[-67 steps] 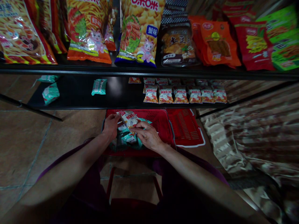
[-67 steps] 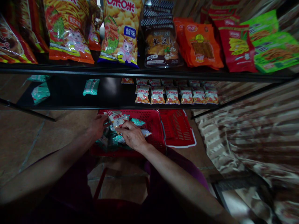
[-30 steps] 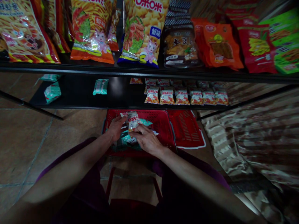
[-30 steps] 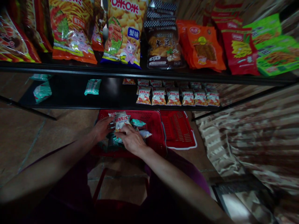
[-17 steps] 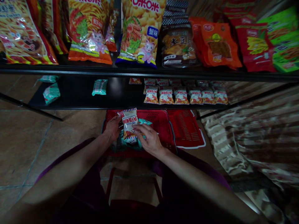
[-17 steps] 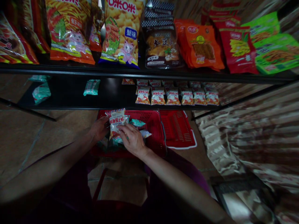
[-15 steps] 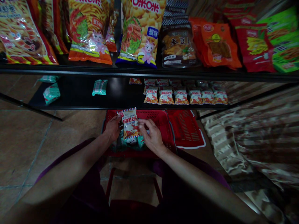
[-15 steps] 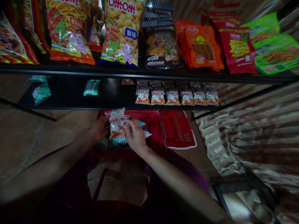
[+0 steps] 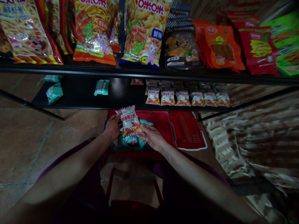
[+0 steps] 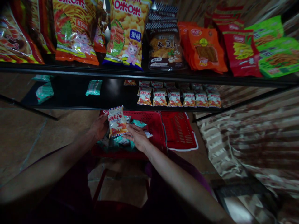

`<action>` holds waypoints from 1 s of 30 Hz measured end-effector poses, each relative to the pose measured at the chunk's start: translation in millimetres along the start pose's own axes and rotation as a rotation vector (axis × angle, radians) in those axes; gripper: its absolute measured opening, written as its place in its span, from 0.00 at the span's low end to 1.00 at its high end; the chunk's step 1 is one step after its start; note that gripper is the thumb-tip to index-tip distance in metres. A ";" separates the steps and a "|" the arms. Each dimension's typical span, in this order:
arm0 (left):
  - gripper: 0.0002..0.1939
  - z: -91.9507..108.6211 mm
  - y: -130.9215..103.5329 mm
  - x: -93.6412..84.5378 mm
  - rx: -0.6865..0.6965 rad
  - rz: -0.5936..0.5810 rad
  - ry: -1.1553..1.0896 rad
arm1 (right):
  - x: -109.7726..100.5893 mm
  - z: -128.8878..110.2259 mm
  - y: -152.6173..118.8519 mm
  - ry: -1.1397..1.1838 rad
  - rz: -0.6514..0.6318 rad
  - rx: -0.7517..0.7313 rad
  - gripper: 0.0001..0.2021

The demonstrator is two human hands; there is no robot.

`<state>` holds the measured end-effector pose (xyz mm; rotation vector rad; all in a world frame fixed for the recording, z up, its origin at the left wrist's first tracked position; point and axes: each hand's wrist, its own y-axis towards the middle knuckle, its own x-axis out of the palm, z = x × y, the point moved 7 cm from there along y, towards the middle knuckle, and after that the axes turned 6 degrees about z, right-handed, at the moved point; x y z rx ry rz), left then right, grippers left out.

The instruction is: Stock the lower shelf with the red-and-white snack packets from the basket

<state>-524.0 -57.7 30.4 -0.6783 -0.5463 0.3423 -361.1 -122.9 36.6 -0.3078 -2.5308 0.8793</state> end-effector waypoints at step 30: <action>0.15 -20.9 -14.4 -16.2 0.057 -0.038 0.371 | -8.2 9.1 23.8 -0.184 0.173 -0.094 0.24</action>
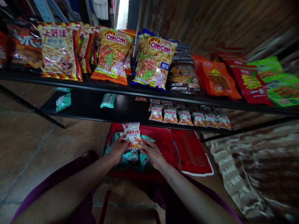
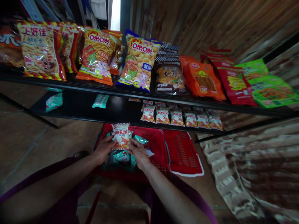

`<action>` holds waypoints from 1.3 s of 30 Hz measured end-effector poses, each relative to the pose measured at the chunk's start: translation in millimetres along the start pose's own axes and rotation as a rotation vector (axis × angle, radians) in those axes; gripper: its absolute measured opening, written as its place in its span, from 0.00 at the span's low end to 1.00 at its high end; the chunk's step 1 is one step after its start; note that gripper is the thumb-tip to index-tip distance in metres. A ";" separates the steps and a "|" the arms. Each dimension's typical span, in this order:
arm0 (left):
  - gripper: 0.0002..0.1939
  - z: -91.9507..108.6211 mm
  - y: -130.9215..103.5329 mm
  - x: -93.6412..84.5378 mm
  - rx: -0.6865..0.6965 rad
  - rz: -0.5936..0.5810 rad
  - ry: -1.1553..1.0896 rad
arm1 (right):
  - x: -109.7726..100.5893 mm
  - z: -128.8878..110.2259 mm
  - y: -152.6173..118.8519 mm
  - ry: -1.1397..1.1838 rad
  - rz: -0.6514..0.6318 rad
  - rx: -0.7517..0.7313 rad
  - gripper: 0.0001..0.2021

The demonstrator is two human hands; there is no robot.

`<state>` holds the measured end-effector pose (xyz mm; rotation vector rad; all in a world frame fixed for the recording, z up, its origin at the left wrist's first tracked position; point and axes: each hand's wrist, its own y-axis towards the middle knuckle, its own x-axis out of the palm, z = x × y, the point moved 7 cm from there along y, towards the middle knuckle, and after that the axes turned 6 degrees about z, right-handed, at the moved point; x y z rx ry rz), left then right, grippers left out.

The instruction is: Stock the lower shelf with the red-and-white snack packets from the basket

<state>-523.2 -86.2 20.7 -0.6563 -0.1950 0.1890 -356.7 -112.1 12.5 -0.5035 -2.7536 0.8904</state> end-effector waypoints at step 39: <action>0.22 73.5 176.1 124.4 0.300 0.092 -0.058 | 26.5 -98.1 170.8 -0.475 0.329 -0.627 0.16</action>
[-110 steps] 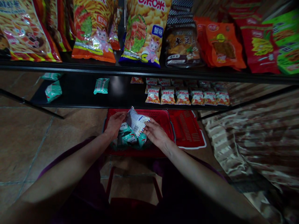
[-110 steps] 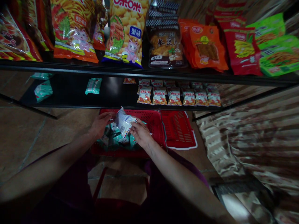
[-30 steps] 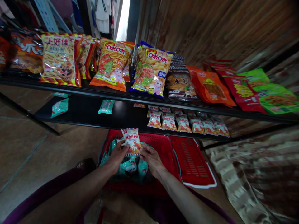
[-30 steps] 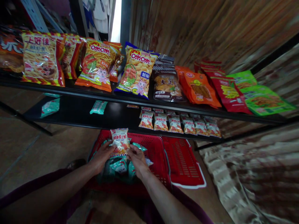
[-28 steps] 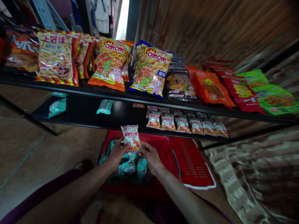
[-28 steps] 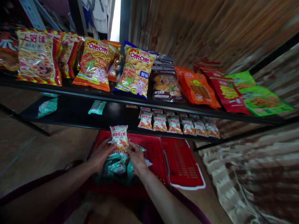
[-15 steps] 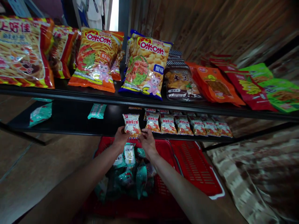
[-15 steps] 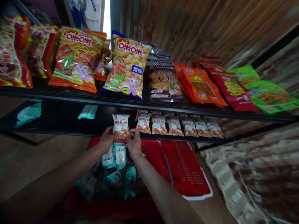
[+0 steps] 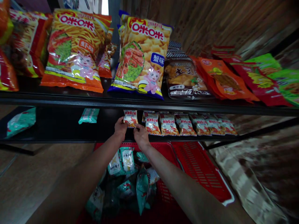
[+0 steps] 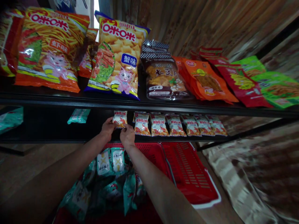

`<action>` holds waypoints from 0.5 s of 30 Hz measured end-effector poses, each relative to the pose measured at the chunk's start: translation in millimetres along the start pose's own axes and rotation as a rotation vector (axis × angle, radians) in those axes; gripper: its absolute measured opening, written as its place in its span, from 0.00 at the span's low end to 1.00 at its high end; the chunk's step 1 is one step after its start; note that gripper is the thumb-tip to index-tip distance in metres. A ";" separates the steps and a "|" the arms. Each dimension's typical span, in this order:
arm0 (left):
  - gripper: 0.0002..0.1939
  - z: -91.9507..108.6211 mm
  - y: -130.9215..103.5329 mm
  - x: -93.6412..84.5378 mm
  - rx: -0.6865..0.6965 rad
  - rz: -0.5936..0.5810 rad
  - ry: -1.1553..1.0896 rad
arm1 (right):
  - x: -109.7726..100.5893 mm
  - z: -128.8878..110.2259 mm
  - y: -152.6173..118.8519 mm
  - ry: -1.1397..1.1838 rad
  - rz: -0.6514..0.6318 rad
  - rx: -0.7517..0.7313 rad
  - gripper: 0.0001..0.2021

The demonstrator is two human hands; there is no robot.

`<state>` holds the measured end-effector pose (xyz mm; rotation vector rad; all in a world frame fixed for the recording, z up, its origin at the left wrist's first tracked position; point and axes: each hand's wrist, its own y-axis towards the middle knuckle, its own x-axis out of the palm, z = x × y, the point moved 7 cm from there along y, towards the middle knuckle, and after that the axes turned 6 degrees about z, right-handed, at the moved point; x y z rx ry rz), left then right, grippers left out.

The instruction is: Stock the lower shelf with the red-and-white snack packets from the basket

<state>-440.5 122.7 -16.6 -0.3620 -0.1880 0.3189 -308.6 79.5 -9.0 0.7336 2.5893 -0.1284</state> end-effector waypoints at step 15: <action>0.19 -9.2 63.1 36.5 0.153 0.025 0.121 | 18.9 -18.5 50.2 -0.348 0.001 -0.130 0.16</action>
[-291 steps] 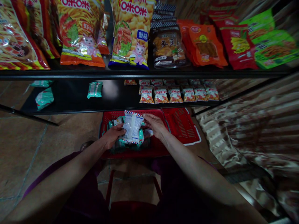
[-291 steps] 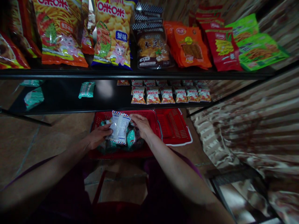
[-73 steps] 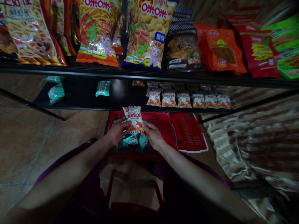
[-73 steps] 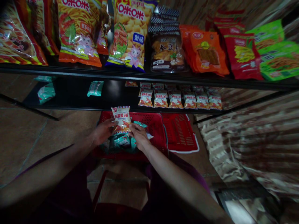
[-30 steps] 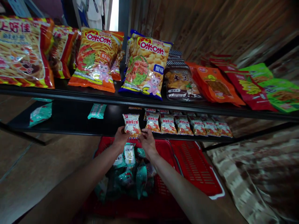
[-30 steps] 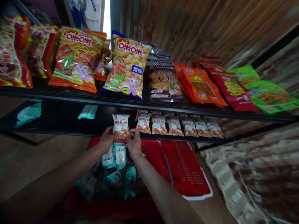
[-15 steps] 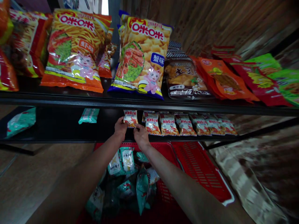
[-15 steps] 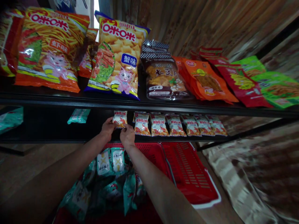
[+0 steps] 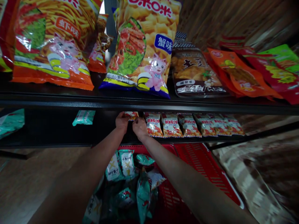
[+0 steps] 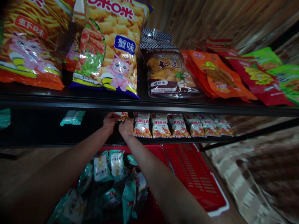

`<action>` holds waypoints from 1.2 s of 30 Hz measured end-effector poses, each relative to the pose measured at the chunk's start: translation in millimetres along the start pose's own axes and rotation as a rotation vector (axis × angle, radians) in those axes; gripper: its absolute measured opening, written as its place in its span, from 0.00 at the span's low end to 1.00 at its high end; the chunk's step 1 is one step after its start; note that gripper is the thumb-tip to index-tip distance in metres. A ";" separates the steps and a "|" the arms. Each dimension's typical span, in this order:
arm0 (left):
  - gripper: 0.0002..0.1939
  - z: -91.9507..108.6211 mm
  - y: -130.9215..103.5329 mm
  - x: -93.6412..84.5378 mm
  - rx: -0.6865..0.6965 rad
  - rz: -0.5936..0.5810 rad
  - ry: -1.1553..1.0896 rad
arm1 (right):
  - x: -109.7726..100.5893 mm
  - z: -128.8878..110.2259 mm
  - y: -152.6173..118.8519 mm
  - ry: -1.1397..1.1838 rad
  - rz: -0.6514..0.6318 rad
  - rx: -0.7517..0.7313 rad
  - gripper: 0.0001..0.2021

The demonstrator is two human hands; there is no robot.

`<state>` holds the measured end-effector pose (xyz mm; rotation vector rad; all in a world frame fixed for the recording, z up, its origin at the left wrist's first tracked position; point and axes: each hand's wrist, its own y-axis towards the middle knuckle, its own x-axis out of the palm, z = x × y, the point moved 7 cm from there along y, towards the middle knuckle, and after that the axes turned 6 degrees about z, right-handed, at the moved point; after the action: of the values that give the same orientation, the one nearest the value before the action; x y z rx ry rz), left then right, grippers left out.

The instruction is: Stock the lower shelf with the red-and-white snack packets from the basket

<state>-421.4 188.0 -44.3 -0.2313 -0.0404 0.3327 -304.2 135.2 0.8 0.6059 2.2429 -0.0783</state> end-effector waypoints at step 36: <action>0.21 22.2 -10.2 -1.5 0.206 0.044 0.568 | 8.7 14.2 4.0 0.079 0.036 0.020 0.19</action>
<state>-421.3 182.9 -20.4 -0.1158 0.5576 0.3032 -297.6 138.8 -14.6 0.6701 2.3090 -0.0603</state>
